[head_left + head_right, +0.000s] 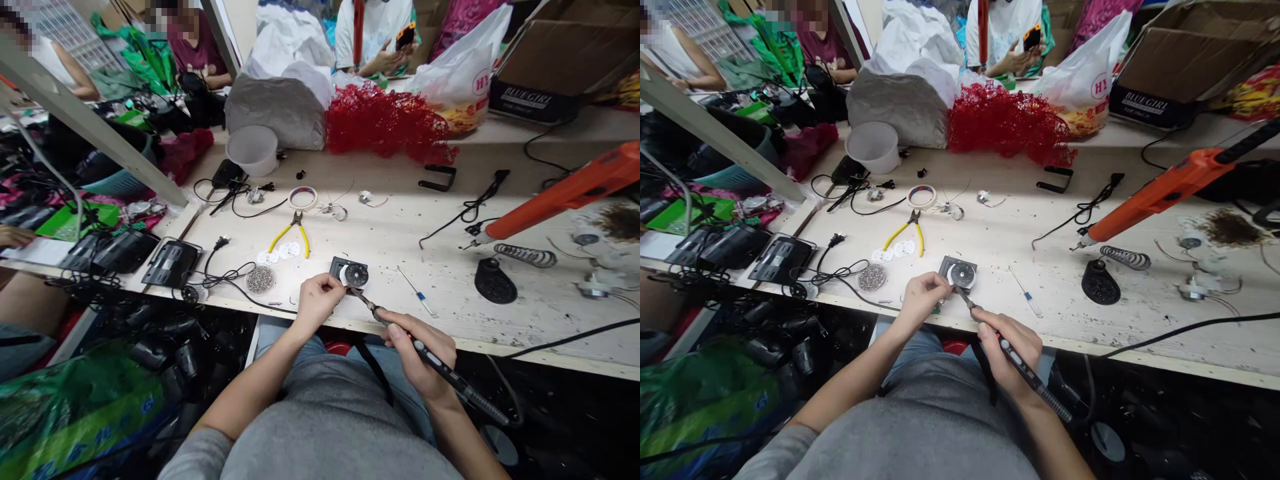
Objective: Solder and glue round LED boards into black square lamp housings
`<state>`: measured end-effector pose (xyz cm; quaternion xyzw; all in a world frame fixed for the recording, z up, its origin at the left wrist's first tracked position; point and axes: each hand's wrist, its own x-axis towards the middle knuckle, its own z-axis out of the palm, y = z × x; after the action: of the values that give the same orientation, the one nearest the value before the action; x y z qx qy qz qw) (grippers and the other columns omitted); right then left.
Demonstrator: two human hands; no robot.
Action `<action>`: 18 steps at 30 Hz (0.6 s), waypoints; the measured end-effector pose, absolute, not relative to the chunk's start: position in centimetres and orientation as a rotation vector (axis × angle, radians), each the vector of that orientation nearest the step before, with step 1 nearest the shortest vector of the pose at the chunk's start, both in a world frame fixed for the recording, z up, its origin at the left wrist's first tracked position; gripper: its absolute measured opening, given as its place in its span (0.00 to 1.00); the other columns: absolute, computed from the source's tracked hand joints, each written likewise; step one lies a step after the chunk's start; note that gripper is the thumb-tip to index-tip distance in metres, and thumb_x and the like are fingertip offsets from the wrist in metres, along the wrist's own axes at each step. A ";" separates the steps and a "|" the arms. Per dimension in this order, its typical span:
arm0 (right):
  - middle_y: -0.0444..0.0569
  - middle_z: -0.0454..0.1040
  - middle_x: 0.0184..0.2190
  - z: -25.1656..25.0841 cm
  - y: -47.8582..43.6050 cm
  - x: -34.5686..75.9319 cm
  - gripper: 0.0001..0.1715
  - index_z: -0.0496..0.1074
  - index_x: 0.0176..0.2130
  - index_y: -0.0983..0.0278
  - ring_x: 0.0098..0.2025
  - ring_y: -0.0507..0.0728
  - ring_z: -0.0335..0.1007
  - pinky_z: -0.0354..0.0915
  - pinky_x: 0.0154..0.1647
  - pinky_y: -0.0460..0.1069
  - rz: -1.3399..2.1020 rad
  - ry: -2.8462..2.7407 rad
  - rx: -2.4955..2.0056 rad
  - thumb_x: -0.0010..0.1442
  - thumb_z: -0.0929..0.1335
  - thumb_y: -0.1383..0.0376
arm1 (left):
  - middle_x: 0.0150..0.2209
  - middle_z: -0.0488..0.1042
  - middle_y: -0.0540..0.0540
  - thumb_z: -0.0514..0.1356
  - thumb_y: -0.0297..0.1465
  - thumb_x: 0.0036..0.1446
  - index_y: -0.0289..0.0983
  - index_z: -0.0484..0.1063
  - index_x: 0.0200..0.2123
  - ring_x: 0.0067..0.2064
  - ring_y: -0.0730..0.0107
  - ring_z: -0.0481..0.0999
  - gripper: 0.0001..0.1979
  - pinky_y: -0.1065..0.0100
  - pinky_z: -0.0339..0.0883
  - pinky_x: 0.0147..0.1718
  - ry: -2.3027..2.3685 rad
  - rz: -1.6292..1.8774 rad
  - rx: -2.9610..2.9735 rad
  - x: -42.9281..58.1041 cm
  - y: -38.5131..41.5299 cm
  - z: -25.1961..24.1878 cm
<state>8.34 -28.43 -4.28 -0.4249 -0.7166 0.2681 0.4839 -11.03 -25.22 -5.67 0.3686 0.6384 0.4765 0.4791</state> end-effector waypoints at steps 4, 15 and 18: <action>0.47 0.84 0.37 -4.3 -29.0 8.8 0.13 0.80 0.46 0.58 0.31 0.56 0.81 0.79 0.35 0.51 0.677 -1.736 -1.032 0.66 0.67 0.68 | 0.22 0.74 0.50 0.61 0.31 0.39 0.38 0.72 0.18 0.28 0.71 0.70 0.04 0.71 0.62 0.29 1.562 1.163 0.887 -11.1 -25.2 -5.8; 0.45 0.83 0.33 -3.5 -29.9 10.5 0.13 0.81 0.46 0.57 0.27 0.54 0.78 0.76 0.31 0.49 0.653 -1.725 -1.066 0.65 0.67 0.68 | 0.22 0.73 0.50 0.60 0.30 0.38 0.37 0.72 0.17 0.28 0.71 0.70 0.04 0.71 0.63 0.29 1.558 1.169 0.901 -11.1 -25.2 -5.7; 0.43 0.81 0.27 -4.1 -30.1 11.3 0.11 0.81 0.43 0.58 0.22 0.52 0.75 0.73 0.24 0.47 0.640 -1.619 -1.140 0.65 0.68 0.65 | 0.22 0.73 0.50 0.60 0.31 0.38 0.37 0.71 0.17 0.27 0.72 0.69 0.04 0.71 0.63 0.29 1.549 1.177 0.900 -11.1 -25.2 -5.6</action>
<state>11.26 -30.06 -4.08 -0.4727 -0.6713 0.2652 0.5056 -11.07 -25.18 -5.58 0.3686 0.6346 0.4820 0.4786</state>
